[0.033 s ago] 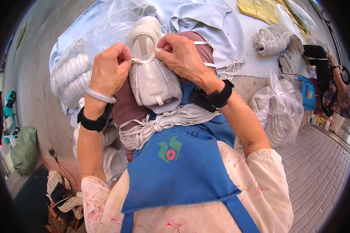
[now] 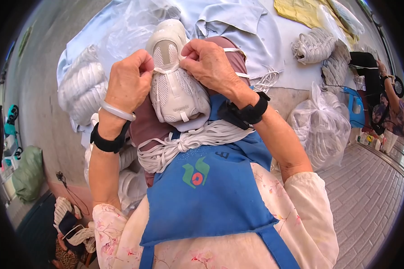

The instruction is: Threading laces through the eyelets of multiple white sneakers

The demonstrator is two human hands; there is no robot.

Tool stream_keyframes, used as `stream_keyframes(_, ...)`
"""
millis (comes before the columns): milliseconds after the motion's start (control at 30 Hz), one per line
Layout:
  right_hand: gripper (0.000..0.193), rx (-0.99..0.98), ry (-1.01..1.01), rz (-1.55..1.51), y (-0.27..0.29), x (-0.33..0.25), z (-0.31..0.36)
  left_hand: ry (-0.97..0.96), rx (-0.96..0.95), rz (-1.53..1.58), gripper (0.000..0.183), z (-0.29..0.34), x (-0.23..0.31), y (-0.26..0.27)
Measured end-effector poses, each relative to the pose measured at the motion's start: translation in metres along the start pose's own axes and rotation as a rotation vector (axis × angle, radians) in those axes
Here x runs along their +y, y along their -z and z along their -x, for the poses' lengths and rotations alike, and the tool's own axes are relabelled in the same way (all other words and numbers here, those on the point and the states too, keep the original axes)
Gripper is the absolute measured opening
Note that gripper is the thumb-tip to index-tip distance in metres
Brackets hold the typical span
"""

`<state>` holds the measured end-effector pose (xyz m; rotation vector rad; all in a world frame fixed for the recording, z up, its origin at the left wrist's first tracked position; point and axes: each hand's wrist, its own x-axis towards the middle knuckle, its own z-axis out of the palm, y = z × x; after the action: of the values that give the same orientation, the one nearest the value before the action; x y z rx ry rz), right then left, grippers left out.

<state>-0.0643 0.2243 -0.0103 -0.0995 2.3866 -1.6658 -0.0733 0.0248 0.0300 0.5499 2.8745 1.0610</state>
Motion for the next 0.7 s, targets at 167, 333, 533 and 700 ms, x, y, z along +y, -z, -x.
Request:
stream_keyframes(167,0.013,0.004,-0.075,-0.146,0.0,-0.009,-0.001,0.006,-0.028,0.005,0.008,-0.005,-0.008,-0.003)
stream_keyframes(333,0.01,0.218,0.336,0.223,-0.021,0.002,0.007,0.282,-0.002,0.22,0.012,0.017,-0.021,-0.014)
stream_keyframes(533,0.02,0.149,0.361,0.328,-0.011,0.0,0.026,-0.024,0.263,0.07,0.017,0.037,-0.008,-0.029)
stream_keyframes(700,0.042,0.172,0.544,0.625,-0.011,-0.014,0.051,-0.093,0.252,0.076,0.05,0.059,-0.004,-0.053)
